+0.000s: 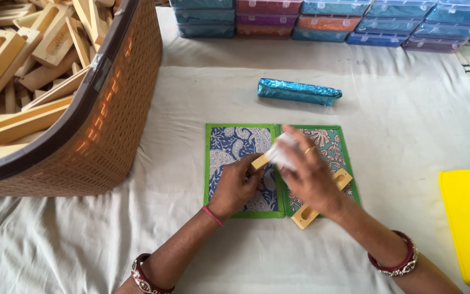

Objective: The person wipes wooden drawer handles with a white cloth, then wraps each handle in blue foil paper, folding and rolling the foil around the wood to form wrapped bundles placed on the table. The person repeats the wiping and wrapping cycle for additional handles taken from a basket.

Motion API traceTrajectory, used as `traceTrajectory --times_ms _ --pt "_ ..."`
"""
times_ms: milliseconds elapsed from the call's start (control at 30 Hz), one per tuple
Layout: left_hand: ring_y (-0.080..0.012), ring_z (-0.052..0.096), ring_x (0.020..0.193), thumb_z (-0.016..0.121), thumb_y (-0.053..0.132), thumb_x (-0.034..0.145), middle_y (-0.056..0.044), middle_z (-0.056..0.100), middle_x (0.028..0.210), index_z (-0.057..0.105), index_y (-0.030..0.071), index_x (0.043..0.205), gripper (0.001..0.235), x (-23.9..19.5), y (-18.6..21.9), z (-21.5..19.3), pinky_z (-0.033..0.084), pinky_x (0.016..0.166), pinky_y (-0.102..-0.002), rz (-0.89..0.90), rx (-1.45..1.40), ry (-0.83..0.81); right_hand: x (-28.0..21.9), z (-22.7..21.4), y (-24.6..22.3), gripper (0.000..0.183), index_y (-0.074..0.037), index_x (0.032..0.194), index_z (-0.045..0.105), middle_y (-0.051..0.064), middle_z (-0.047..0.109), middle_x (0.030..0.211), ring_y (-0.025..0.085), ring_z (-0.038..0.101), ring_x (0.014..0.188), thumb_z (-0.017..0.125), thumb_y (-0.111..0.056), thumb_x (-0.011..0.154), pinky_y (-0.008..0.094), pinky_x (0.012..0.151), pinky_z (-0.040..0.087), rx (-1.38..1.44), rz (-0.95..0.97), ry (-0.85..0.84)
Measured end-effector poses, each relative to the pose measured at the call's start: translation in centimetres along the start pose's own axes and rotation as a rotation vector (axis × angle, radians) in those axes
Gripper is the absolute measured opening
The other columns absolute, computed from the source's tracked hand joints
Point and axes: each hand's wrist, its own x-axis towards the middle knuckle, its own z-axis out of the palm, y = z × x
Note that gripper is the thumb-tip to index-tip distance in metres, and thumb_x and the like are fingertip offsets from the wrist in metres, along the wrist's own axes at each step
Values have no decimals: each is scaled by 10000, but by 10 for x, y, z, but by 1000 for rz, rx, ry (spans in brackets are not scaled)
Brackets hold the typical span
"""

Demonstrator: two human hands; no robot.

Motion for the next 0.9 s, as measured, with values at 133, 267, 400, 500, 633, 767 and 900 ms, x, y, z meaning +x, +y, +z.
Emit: traceTrajectory --times_ms 133,267,400,500,633,767,900 --pt "-249 749 837 663 -5 800 -191 741 978 614 -27 1229 433 0 -34 7 634 720 -349 269 135 69 -8 18 -23 635 -5 1414 542 132 484 1409 309 505 1346 677 48 796 419 1144 495 -50 -222 -32" --pt "-234 768 715 627 55 912 -172 750 813 480 99 1458 567 -1 2 -1 617 695 -377 -54 110 -23 -2 17 11 537 -57 1329 638 95 515 1334 280 512 1277 675 25 800 405 1116 494 -209 -72 -70" --pt "-189 775 723 609 111 969 -157 755 837 303 223 1586 698 0 10 -5 664 710 -330 -159 -48 -88 3 12 56 389 -75 1270 693 124 524 1333 284 578 1178 637 2 893 345 923 572 -242 293 -121" --pt "-168 779 762 615 80 950 -140 743 939 330 201 1564 688 1 15 -6 676 712 -303 -149 -74 -111 3 -2 55 408 -45 1278 688 149 606 1254 260 658 1025 661 -5 873 400 858 570 -184 263 42" --pt "-160 795 807 590 62 963 -123 752 1014 398 156 1528 604 2 3 -2 635 725 -292 -145 -60 -95 -2 0 51 316 -51 1189 654 70 689 1070 233 694 936 712 -70 879 401 810 563 -182 362 99" --pt "-180 795 802 588 72 973 -129 740 1005 414 119 1500 556 0 9 -3 685 706 -297 -180 -77 -89 1 -6 35 236 -100 1007 718 17 714 1100 234 677 999 685 8 799 386 803 573 -321 138 167" --pt "-185 790 796 602 79 966 -140 721 1026 406 95 1489 559 2 9 -3 639 715 -306 -191 -89 -74 0 -8 44 236 -108 951 750 6 720 1111 222 672 1024 648 44 802 370 807 572 -342 128 225"
